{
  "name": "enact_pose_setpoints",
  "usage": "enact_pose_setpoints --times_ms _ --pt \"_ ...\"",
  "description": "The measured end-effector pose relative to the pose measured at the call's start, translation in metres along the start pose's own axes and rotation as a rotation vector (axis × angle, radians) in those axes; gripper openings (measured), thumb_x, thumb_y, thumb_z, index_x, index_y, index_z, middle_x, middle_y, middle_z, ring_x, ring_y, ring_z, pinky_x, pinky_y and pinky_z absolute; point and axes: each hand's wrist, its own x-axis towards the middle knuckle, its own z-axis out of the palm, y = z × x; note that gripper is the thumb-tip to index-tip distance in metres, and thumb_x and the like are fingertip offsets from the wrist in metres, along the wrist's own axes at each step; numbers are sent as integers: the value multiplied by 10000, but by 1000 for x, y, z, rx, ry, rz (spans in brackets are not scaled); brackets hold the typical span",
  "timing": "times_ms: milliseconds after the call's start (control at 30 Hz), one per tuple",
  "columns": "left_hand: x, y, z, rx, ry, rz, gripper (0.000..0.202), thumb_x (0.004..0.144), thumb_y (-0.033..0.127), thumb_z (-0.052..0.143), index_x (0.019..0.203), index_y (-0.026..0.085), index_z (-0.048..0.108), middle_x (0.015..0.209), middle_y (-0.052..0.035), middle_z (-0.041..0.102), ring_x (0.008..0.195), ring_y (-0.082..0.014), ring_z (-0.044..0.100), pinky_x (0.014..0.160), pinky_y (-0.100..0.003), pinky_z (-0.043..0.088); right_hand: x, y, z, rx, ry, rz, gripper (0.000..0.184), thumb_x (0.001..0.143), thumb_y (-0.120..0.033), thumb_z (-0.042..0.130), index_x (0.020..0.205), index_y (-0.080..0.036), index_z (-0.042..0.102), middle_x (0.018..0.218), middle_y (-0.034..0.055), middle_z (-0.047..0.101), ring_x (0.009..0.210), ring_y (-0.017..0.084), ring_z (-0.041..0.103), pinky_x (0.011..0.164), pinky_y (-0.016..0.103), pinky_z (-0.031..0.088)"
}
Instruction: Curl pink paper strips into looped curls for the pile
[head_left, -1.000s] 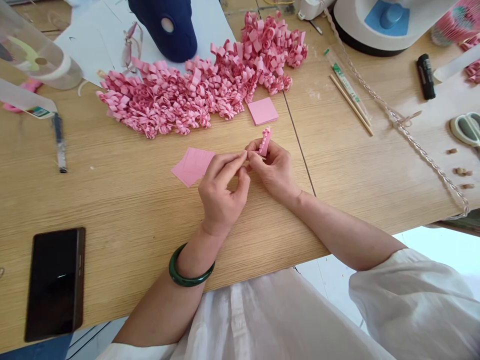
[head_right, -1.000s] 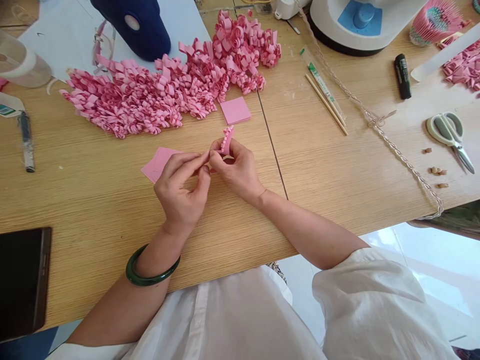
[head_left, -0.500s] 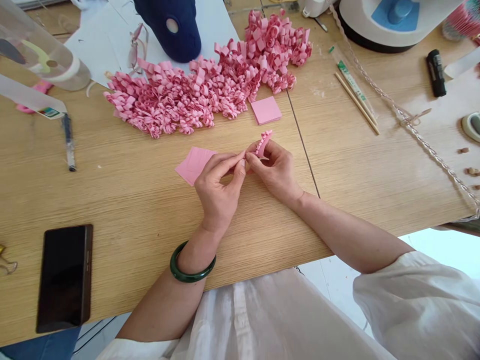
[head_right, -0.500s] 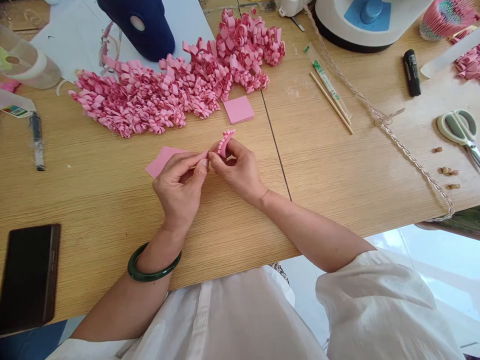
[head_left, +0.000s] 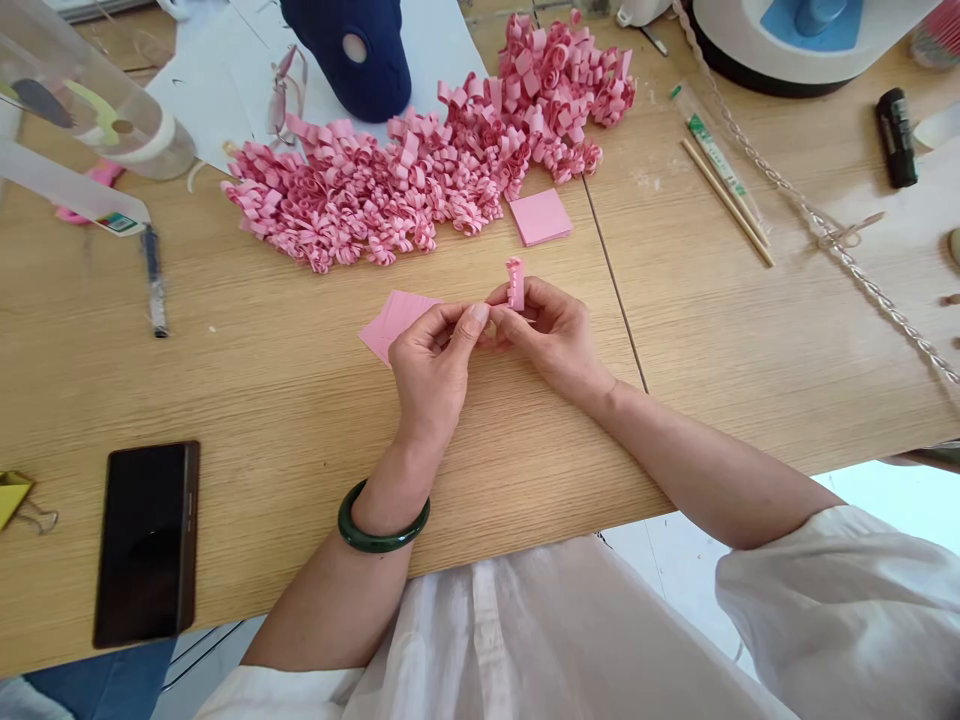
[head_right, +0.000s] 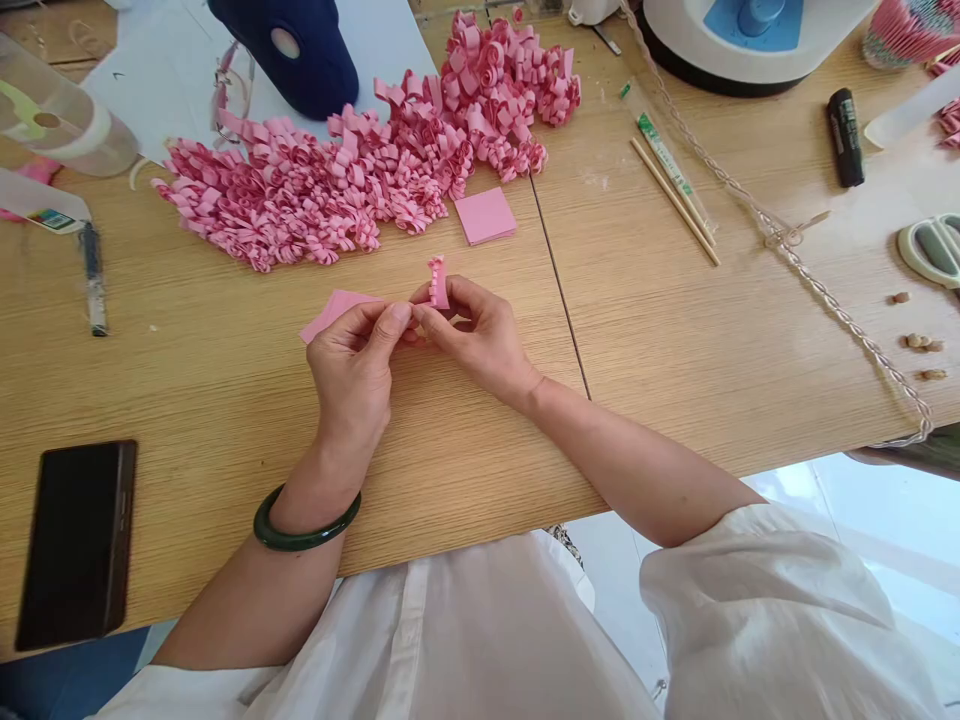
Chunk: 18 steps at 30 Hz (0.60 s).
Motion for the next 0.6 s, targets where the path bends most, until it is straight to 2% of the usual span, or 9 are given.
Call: enact_pose_setpoints --times_ms 233,400,600 --pt "-1 -1 1 -17 23 15 253 874 428 785 797 192 734 755 9 705 709 -112 647 712 -239 545 0 3 1 5 29 32 504 758 -658 789 953 -209 673 831 -1 685 704 121 648 663 262 593" --pt "-1 0 0 11 20 11 260 888 436 767 798 196 727 752 13 707 670 -102 638 685 -230 539 -1 5 3 -66 67 -38 399 789 -563 798 797 -213 606 800 -9 622 698 108 585 595 235 544" --pt "-3 2 2 74 31 16 291 896 470 750 793 199 724 759 6 714 695 -111 648 709 -236 550 -4 4 3 -141 79 -56 279 846 -432 745 793 -212 581 778 -16 592 697 104 567 621 236 539"
